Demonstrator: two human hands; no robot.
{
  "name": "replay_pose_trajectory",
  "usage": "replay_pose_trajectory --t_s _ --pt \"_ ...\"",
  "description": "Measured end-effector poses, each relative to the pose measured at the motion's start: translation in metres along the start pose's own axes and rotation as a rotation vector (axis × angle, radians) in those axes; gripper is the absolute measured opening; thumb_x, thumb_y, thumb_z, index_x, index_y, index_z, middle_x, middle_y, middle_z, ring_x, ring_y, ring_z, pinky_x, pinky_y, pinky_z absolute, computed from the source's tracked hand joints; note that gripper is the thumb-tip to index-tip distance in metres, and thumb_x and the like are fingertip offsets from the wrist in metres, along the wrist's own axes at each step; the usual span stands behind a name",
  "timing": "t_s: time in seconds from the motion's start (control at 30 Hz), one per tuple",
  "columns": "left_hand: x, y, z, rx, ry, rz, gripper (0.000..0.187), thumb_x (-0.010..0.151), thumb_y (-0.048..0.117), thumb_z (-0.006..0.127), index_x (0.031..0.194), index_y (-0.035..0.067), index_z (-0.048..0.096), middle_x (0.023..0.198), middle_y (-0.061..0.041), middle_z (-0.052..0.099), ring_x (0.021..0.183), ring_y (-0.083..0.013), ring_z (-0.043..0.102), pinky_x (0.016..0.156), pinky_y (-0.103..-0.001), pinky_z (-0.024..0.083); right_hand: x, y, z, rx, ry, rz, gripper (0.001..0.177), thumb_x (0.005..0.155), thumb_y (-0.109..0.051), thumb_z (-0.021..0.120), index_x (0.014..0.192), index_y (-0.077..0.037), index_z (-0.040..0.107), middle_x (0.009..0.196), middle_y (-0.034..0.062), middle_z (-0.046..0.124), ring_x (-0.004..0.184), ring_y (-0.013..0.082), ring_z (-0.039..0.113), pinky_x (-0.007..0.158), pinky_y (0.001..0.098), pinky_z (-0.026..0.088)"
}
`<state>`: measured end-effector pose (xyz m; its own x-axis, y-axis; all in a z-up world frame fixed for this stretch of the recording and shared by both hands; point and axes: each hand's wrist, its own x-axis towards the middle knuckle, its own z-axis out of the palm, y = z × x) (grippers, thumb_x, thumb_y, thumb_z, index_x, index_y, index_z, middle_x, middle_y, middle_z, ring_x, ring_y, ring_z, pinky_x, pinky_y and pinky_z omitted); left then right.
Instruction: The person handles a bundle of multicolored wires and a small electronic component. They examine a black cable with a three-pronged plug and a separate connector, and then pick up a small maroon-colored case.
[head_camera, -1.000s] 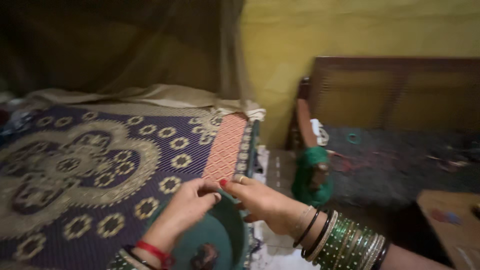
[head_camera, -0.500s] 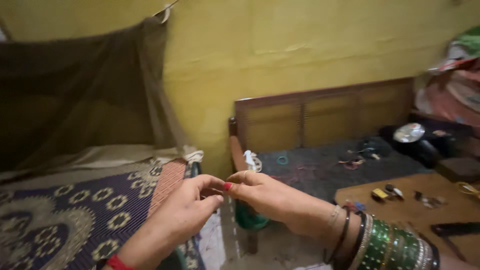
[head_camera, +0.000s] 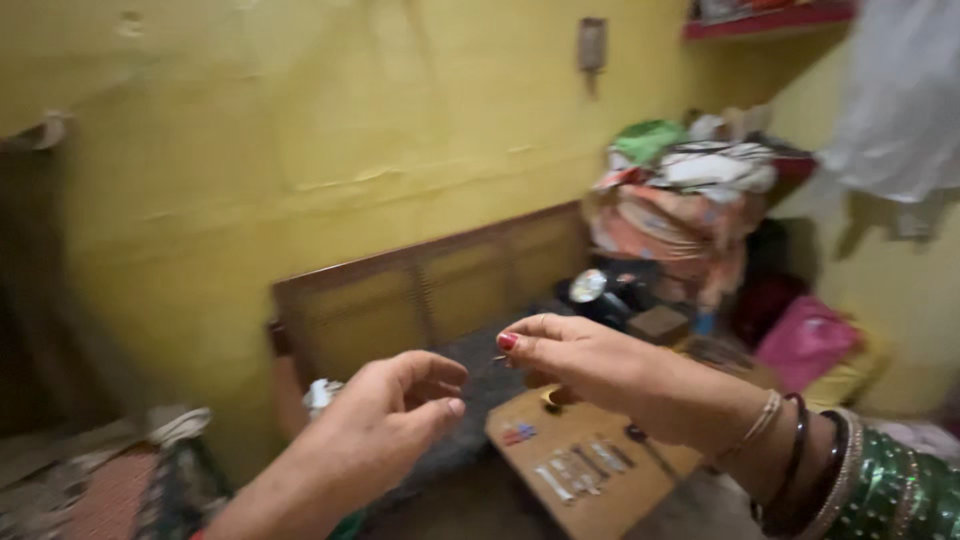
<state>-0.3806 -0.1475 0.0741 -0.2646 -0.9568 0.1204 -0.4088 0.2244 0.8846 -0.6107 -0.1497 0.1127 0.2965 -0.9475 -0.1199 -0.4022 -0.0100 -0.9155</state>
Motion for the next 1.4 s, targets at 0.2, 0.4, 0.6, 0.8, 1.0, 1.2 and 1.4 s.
replay_pose_trajectory --t_s 0.2,0.4,0.6,0.8,1.0,1.2,1.4 --pt "0.036 0.060 0.052 0.011 -0.217 0.170 0.040 0.086 0.014 0.067 0.123 0.001 0.069 0.102 -0.007 0.081 0.093 -0.0125 0.072 0.083 -0.028 0.058 -0.045 0.017 -0.061 -0.021 0.154 -0.034 0.045 0.093 -0.046 0.057 0.122 -0.014 0.068 0.099 -0.0052 0.068 0.094 0.0082 0.061 0.081 0.0267 0.050" --pt "0.057 0.110 0.095 0.163 -0.364 0.107 0.036 0.094 0.023 0.070 0.125 0.007 0.073 0.101 -0.011 0.081 0.090 -0.0188 0.072 0.074 -0.037 0.059 -0.085 0.032 -0.114 -0.051 0.351 0.045 0.043 0.095 -0.045 0.058 0.123 -0.014 0.068 0.101 -0.0040 0.067 0.095 0.0073 0.059 0.084 0.0254 0.050" --pt "0.129 0.119 0.173 -0.075 -0.603 0.515 0.039 0.094 0.017 0.069 0.128 -0.001 0.071 0.110 -0.009 0.077 0.101 -0.0142 0.076 0.088 -0.030 0.060 -0.113 0.059 -0.168 -0.127 0.477 0.056 0.042 0.095 -0.041 0.054 0.122 -0.012 0.067 0.104 -0.0037 0.067 0.099 0.0083 0.058 0.086 0.0265 0.048" --pt "0.188 0.160 0.241 -0.129 -0.780 0.543 0.038 0.096 0.020 0.068 0.128 0.001 0.071 0.114 -0.009 0.077 0.104 -0.0137 0.076 0.092 -0.031 0.059 -0.145 0.073 -0.234 -0.127 0.642 0.174 0.047 0.094 -0.041 0.053 0.127 -0.011 0.068 0.110 -0.0015 0.072 0.103 0.0090 0.060 0.091 0.0270 0.049" --pt "0.236 0.200 0.325 -0.098 -0.901 0.739 0.045 0.097 0.026 0.069 0.134 0.001 0.068 0.120 -0.007 0.074 0.112 -0.0169 0.069 0.096 -0.032 0.057 -0.187 0.105 -0.286 -0.215 0.856 0.196 0.048 0.094 -0.039 0.057 0.127 -0.005 0.065 0.113 0.0013 0.075 0.107 0.0077 0.065 0.094 0.0255 0.051" --pt "0.257 0.239 0.410 -0.175 -1.101 0.683 0.044 0.097 0.027 0.071 0.133 0.003 0.065 0.122 -0.011 0.075 0.115 -0.0194 0.069 0.098 -0.035 0.056 -0.249 0.114 -0.312 -0.116 1.072 0.471 0.046 0.102 -0.038 0.058 0.139 -0.012 0.065 0.111 0.0176 0.072 0.097 0.0155 0.055 0.086 0.0420 0.049" --pt "0.229 0.301 0.479 -0.091 -1.086 0.838 0.045 0.094 0.028 0.069 0.132 0.005 0.071 0.118 -0.008 0.076 0.107 -0.0179 0.072 0.093 -0.034 0.059 -0.323 0.124 -0.352 -0.228 1.161 0.274 0.048 0.095 -0.037 0.056 0.129 -0.005 0.066 0.117 0.0010 0.075 0.110 0.0070 0.064 0.096 0.0253 0.050"
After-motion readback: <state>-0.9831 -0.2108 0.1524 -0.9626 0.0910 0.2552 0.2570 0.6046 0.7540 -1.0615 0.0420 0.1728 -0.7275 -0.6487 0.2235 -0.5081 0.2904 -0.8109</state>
